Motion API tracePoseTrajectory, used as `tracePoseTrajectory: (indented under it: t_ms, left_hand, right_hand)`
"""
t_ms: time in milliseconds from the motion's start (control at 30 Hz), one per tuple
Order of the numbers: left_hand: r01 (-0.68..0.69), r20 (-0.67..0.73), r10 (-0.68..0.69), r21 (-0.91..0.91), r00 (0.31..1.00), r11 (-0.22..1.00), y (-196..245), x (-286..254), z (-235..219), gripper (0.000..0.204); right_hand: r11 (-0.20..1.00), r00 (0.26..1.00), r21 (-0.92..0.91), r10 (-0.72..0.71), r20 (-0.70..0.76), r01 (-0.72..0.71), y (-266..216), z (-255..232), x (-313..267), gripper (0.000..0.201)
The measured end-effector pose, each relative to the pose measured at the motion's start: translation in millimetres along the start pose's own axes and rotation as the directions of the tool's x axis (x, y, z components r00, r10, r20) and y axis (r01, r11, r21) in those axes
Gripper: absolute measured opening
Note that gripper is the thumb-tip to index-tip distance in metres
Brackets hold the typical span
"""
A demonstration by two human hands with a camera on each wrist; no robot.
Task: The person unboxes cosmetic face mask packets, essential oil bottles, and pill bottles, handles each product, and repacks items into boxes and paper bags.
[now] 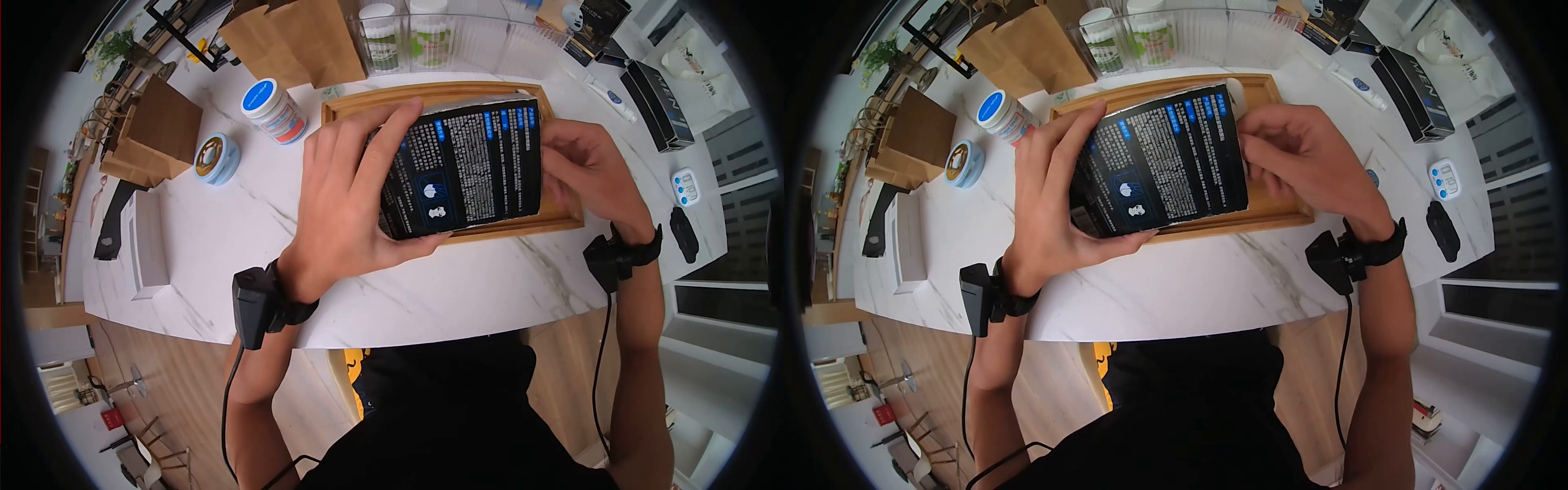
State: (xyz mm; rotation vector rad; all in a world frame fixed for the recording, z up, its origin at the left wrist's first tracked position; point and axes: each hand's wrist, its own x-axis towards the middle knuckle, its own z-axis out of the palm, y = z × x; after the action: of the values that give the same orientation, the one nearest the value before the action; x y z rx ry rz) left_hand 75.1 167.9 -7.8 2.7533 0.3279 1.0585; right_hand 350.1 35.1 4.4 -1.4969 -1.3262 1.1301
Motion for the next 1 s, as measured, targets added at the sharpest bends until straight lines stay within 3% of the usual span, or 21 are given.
tracePoseTrajectory:
  t_ms: [100,167,300,400,433,533,567,600,667,700,800,867,933,967,1000]
  left_hand:
    - [0.023,-0.009,-0.023,-0.009,1.000,1.000,0,0,0,0.105]
    - [0.073,-0.023,-0.074,-0.021,0.997,0.997,-2,-1,0,0.105]
    - [0.146,-0.062,-0.147,-0.023,0.987,0.989,-3,-1,1,0.105]
    - [0.149,-0.068,-0.150,-0.018,0.986,0.989,-3,0,2,0.106]
    - [0.146,-0.068,-0.147,-0.019,0.987,0.989,-4,0,2,0.106]
    - [0.157,-0.056,-0.158,-0.028,0.986,0.987,-5,-1,2,0.106]
    - [0.202,-0.050,-0.202,-0.009,0.978,0.979,-5,-1,3,0.106]
    - [0.246,-0.045,-0.246,0.010,0.968,0.969,-5,-1,3,0.105]
    - [0.294,-0.033,-0.293,0.030,0.956,0.955,-5,-2,2,0.104]
    - [0.344,-0.020,-0.343,0.053,0.939,0.938,-6,-2,1,0.103]
    - [0.310,0.020,-0.314,0.116,0.949,0.944,-11,-5,2,0.104]
    - [0.253,-0.047,-0.250,0.061,0.967,0.966,-10,-3,-2,0.101]
    - [0.191,-0.113,-0.189,0.011,0.976,0.981,-14,-2,-3,0.098]
    - [0.181,-0.098,-0.213,-0.265,0.972,0.947,-17,-1,-4,0.093]
    - [0.161,-0.075,-0.233,-0.520,0.970,0.839,-17,0,-6,0.088]
  right_hand:
    - [0.994,0.995,-0.063,-0.087,-0.038,0.084,9,1,4,0.016]
    - [0.993,0.938,0.097,-0.033,-0.344,0.071,11,-1,6,0.019]
    - [0.940,0.856,0.276,-0.029,-0.517,0.199,-2,-6,8,0.024]
    - [0.958,0.882,0.264,0.030,-0.471,0.109,-15,2,7,0.029]
    - [0.987,0.909,0.155,0.035,-0.414,0.033,-12,0,4,0.034]
    - [0.988,0.886,0.137,-0.005,-0.463,0.077,4,-7,9,0.035]
    - [0.979,0.806,0.109,-0.077,-0.587,0.173,5,-7,11,0.033]
    - [0.979,0.805,0.108,-0.078,-0.589,0.173,2,-7,11,0.033]
    - [0.920,0.624,0.122,-0.150,-0.767,0.372,-7,-11,10,0.026]
    - [0.912,0.616,0.117,-0.168,-0.769,0.394,-9,-14,7,0.025]
    - [0.889,0.654,0.121,-0.227,-0.722,0.443,-11,-12,4,0.024]
    - [0.891,0.778,0.253,-0.155,-0.609,0.376,-9,-9,4,0.021]
    - [0.882,0.891,0.351,-0.147,-0.429,0.314,1,-10,2,0.031]
    - [0.911,0.914,0.305,-0.152,-0.376,0.277,-7,2,-2,0.031]
    - [0.908,0.915,0.315,-0.148,-0.374,0.275,-10,7,-3,0.031]
